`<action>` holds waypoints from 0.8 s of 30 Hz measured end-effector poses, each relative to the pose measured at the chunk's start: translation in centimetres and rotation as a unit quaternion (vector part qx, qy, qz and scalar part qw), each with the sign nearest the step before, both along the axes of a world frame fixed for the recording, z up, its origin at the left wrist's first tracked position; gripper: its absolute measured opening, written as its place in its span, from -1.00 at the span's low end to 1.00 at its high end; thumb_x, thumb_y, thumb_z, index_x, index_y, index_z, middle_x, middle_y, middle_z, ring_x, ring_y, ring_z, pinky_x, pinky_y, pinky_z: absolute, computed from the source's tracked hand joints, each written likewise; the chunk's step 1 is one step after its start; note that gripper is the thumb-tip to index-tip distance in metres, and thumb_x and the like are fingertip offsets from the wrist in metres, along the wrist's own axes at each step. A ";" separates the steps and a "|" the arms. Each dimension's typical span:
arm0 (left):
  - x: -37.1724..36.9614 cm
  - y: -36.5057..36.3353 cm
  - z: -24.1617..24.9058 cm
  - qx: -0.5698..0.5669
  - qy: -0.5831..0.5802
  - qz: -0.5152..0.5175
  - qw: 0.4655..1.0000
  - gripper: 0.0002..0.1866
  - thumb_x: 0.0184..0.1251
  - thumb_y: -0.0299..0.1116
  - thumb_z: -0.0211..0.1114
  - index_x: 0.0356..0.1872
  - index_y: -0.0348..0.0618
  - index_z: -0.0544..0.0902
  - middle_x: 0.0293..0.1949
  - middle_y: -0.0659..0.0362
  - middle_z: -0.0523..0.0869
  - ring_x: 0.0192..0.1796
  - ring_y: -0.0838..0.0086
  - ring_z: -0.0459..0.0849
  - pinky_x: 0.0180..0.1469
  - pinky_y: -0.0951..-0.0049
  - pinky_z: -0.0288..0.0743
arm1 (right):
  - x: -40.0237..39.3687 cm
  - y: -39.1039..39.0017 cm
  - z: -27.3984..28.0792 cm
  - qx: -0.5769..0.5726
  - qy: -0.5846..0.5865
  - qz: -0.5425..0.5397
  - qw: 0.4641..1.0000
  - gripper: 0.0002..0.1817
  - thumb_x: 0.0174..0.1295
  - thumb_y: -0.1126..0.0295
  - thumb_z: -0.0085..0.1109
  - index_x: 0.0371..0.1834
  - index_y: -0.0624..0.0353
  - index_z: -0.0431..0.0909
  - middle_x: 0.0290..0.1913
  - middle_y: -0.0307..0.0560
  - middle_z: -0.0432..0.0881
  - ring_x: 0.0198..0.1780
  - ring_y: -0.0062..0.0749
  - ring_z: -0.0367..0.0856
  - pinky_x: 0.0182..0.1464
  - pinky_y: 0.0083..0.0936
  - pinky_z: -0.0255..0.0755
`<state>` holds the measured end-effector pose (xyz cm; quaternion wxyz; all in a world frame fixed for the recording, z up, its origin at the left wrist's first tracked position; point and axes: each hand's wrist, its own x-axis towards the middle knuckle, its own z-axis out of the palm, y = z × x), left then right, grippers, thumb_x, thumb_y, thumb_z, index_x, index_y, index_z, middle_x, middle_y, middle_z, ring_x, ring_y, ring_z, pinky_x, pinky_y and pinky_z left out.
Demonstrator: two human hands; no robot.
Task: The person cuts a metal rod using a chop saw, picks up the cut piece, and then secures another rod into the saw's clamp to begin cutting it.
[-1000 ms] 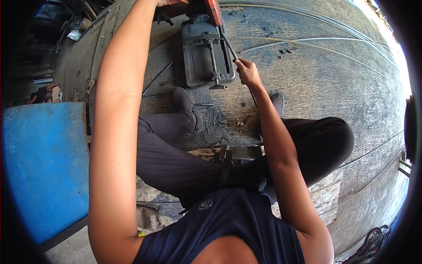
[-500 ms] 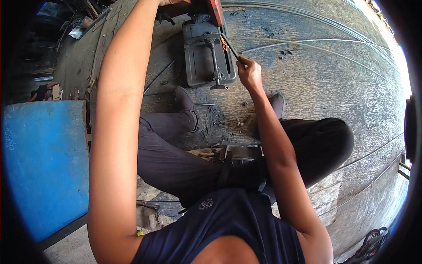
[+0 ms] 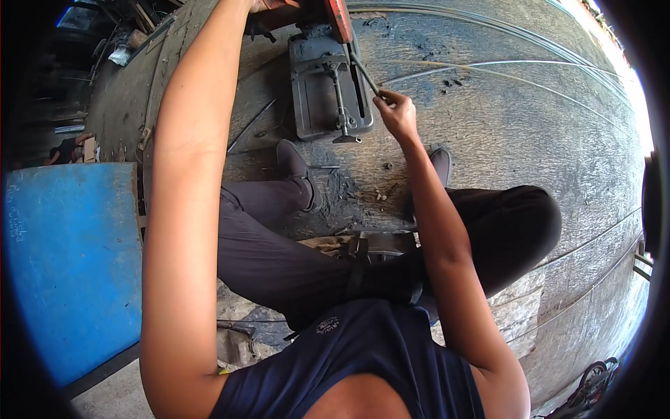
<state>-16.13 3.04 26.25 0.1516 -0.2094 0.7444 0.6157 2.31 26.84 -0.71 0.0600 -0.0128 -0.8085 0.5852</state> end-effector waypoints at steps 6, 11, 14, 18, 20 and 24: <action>-0.7 -0.6 -0.2 -0.039 0.011 -0.017 0.999 -0.67 -0.01 -0.06 0.18 -0.27 -0.02 0.56 -0.40 0.15 0.54 -0.39 0.30 0.57 -0.37 0.18 0.59 | -0.2 2.0 -0.5 -0.323 -0.160 0.056 0.931 -0.63 0.33 0.36 0.18 0.16 0.27 0.54 -0.40 -0.08 0.64 -0.62 -0.69 0.40 -0.64 -0.67 0.22; 0.0 0.0 0.1 -0.054 0.025 0.009 0.998 -0.66 0.00 -0.05 0.18 -0.26 -0.03 0.56 -0.42 0.14 0.54 -0.40 0.25 0.56 -0.35 0.16 0.59 | -0.4 2.8 0.2 -0.411 -0.186 0.048 0.891 -0.69 0.42 0.40 0.02 0.17 0.23 0.34 -0.34 -0.06 0.62 -0.66 -0.68 0.28 -0.68 -0.66 0.11; 0.7 0.6 0.3 -0.054 0.045 0.029 0.997 -0.65 0.00 -0.05 0.17 -0.26 -0.05 0.56 -0.43 0.12 0.54 -0.41 0.22 0.57 -0.33 0.14 0.59 | -0.1 2.3 0.1 -0.425 -0.190 0.031 0.885 -0.72 0.40 0.40 0.07 0.12 0.22 0.41 -0.35 -0.12 0.58 -0.67 -0.72 0.23 -0.68 -0.67 0.07; -0.1 -0.3 0.1 -0.021 0.007 -0.018 1.000 -0.65 0.00 -0.04 0.16 -0.27 -0.06 0.56 -0.39 0.11 0.54 -0.39 0.21 0.57 -0.30 0.15 0.58 | -0.1 1.7 -0.3 -0.395 -0.158 0.035 0.904 -0.77 0.37 0.38 0.13 0.03 0.20 0.50 -0.36 -0.16 0.57 -0.67 -0.74 0.26 -0.69 -0.70 0.08; -0.2 -0.4 0.0 -0.031 0.011 -0.040 0.999 -0.66 0.00 -0.04 0.16 -0.30 -0.05 0.56 -0.40 0.12 0.54 -0.39 0.23 0.57 -0.34 0.18 0.56 | -0.2 1.6 -0.7 -0.351 -0.153 0.029 0.923 -0.76 0.34 0.36 0.18 0.00 0.20 0.53 -0.34 -0.13 0.60 -0.63 -0.65 0.37 -0.63 -0.63 0.19; -0.7 -0.7 -0.2 -0.042 -0.003 -0.013 0.999 -0.66 -0.01 -0.03 0.17 -0.32 -0.04 0.55 -0.40 0.12 0.55 -0.39 0.24 0.57 -0.35 0.21 0.53 | -0.6 1.1 -1.8 -0.078 -0.029 -0.030 0.996 -0.71 0.19 0.33 0.30 -0.05 0.18 0.61 -0.29 -0.03 0.67 -0.37 -0.30 0.66 -0.32 -0.38 0.49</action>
